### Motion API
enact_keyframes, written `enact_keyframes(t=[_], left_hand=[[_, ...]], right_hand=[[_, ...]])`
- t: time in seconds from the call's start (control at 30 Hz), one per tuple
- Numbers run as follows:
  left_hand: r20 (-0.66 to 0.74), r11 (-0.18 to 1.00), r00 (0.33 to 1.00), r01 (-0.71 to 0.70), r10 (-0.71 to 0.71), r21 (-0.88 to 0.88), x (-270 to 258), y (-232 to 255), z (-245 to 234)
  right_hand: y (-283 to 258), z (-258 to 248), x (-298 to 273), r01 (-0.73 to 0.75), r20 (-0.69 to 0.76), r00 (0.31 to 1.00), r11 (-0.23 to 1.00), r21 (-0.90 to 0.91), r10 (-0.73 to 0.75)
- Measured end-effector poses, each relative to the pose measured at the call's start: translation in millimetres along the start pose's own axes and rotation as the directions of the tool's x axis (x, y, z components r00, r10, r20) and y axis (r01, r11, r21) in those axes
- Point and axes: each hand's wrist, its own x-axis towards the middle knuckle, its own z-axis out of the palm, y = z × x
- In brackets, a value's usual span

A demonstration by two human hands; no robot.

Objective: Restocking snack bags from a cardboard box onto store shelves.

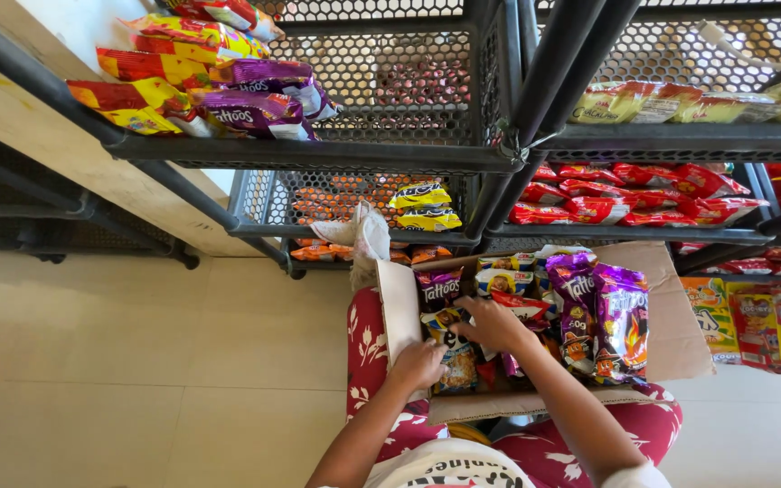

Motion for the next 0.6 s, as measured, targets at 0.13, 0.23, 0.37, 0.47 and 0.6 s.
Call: enact_keyframes(t=[0.13, 0.23, 0.37, 0.47, 0.6], left_hand=[[-0.067, 0.999, 0.997, -0.041, 0.043, 0.033, 11, -13, 16], [-0.139, 0.977, 0.977, -0.14, 0.162, 0.16, 33, -33, 43], [-0.058, 0.999, 0.997, -0.039, 0.041, 0.039, 10, -13, 15], [-0.046, 0.997, 0.998, -0.047, 0.05, 0.069, 16, -12, 15], [0.009, 0.996, 1.0, -0.009, 0.009, 0.085, 2, -3, -3]], right_hand=[[23, 36, 51, -0.212, 0.069, 0.973, 0.971, -0.115, 0.22], [20, 53, 52, -0.406, 0.155, 0.872, 0.864, -0.297, 0.463], [48, 83, 33, -0.41, 0.121, 0.887, 0.881, -0.235, 0.445], [60, 100, 26, -0.4, 0.041, 0.907, 0.888, -0.228, 0.419], [62, 109, 15, -0.379, -0.077, 0.925, 0.918, -0.118, 0.372]])
